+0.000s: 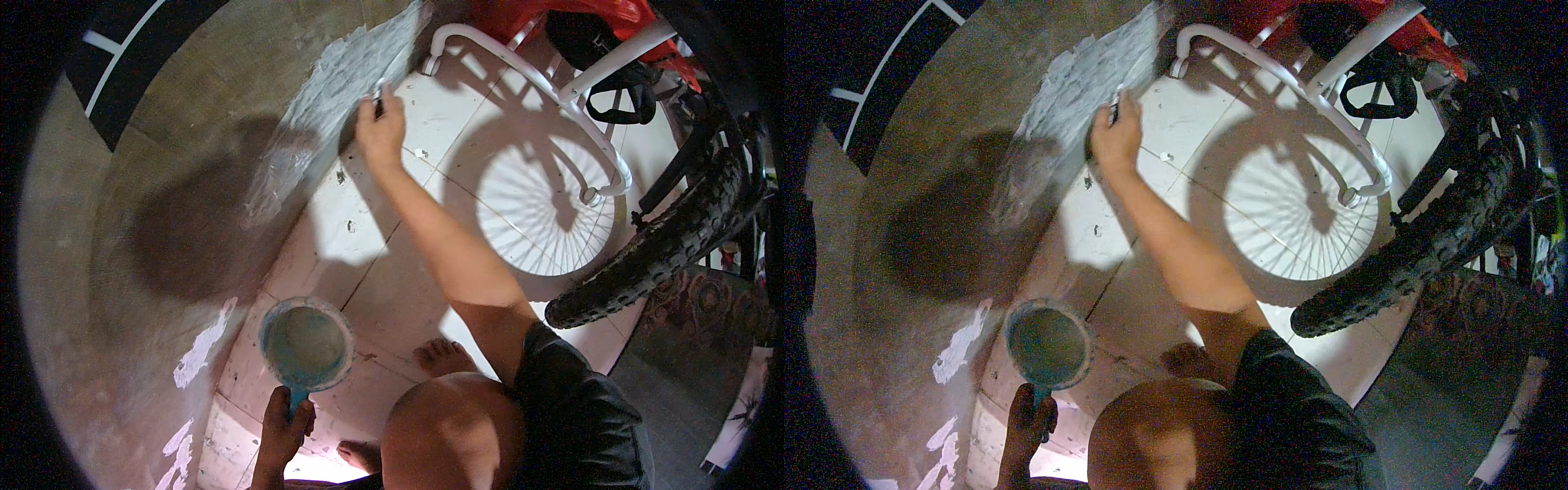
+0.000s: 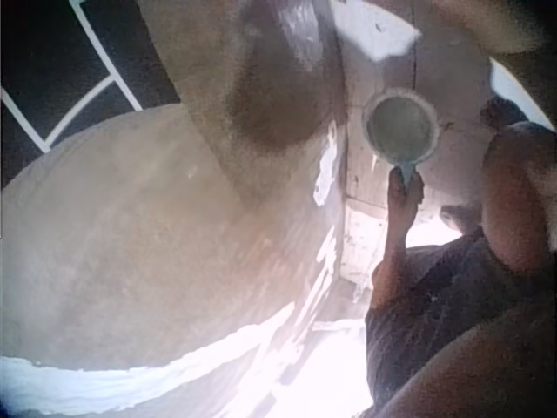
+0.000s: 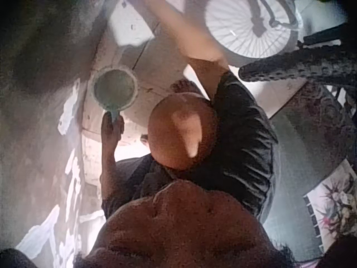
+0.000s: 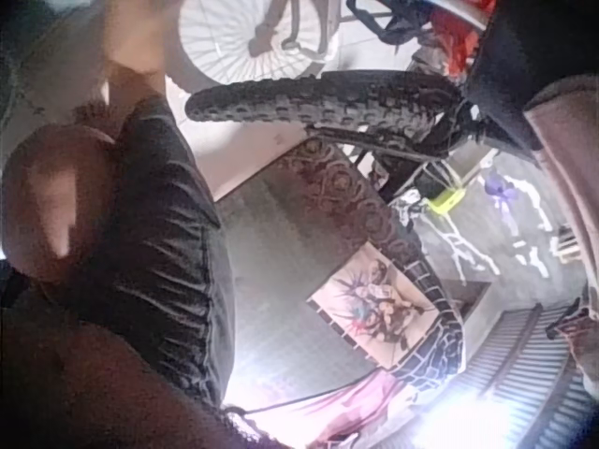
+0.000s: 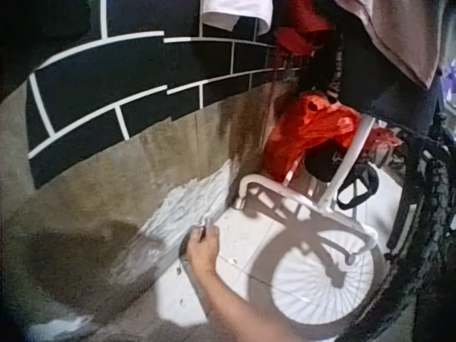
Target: The person applies a white substance to a wall using a putty knife and then smooths it out.
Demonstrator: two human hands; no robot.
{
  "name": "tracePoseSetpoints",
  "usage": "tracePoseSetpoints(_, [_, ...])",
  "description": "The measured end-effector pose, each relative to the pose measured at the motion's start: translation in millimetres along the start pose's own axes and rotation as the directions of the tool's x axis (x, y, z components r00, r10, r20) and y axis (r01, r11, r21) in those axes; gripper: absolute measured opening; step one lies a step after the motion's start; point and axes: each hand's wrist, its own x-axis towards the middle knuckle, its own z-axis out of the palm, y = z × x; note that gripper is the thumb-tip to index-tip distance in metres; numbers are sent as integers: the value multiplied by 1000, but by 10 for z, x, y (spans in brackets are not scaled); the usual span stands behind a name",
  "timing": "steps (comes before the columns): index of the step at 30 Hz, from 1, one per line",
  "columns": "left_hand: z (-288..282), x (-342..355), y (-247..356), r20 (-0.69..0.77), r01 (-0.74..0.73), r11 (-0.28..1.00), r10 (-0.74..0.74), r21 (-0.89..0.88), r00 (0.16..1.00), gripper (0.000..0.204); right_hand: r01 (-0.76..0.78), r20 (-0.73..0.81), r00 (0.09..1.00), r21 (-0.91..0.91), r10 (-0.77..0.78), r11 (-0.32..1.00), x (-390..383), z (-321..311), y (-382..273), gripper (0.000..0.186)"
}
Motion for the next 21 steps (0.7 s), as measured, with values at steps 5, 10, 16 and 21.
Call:
tracePoseSetpoints(5, [-4,39,-64,9,-5,999,5,-38,1000,21,-5,-3,1000,132,5,991,-399,-25,-118,47])
tracePoseSetpoints(10, [7,27,34,22,-6,1000,5,21,1000,22,24,-124,992,61,-16,998,-14,-128,43,46])
tracePoseSetpoints(16, [11,45,5,21,6,999,-7,47,1000,24,-7,-16,1000,115,9,993,-53,43,124,47])
tracePoseSetpoints(21, [9,52,-30,38,-23,998,25,-54,999,24,-34,47,999,250,23,968,-376,-105,248,45])
